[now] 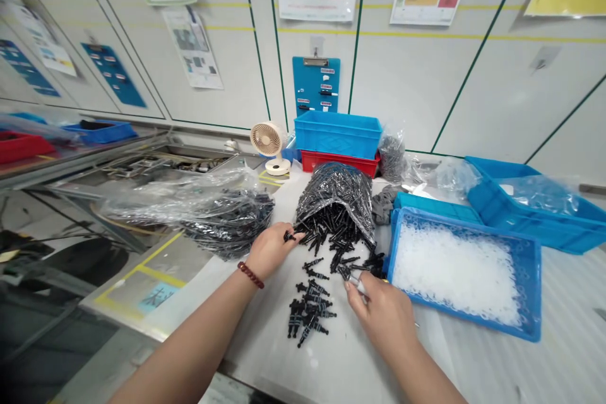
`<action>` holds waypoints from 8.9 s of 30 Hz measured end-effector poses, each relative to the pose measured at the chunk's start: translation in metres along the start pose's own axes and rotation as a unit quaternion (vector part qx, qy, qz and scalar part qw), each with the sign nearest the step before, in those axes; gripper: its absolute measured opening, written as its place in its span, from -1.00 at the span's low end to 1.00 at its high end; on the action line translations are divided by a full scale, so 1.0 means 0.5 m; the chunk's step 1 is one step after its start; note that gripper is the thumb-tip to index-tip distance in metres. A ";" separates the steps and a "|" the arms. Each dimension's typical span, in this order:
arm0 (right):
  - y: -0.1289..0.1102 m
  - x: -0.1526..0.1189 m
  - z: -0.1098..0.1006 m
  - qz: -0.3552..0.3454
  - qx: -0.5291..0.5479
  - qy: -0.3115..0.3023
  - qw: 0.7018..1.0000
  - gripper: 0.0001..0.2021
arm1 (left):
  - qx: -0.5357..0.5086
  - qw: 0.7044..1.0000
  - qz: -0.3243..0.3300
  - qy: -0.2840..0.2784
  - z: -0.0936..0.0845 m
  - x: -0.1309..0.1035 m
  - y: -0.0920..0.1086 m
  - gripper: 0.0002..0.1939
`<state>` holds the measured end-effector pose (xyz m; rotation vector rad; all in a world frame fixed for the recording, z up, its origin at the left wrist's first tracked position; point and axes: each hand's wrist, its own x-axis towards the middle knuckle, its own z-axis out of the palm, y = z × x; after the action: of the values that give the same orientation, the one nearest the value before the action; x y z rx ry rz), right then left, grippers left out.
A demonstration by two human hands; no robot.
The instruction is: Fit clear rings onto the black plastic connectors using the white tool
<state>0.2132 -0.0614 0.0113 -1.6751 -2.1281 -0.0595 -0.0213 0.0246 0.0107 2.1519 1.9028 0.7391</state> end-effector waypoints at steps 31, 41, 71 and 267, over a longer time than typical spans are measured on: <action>0.001 0.001 0.016 -0.052 0.072 0.036 0.995 -0.68 | 0.047 0.991 0.092 -0.088 0.037 0.006 0.024 -0.87; -0.001 0.002 -0.002 0.000 0.080 -0.062 0.995 -0.73 | -0.260 0.934 0.238 -0.055 0.015 -0.041 0.051 -0.81; -0.025 -0.003 0.012 -0.016 -0.033 -0.131 0.991 -0.74 | -0.298 0.894 0.265 -0.206 0.034 -0.071 0.073 -0.92; -0.026 0.001 0.007 0.049 -0.030 -0.143 0.988 -0.72 | -0.450 0.820 0.135 -0.328 0.033 -0.074 0.072 -0.89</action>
<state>0.1996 -0.0634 0.0112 -1.9204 -2.2616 0.1578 0.0161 -0.0140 0.0034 1.6901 0.6698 0.6225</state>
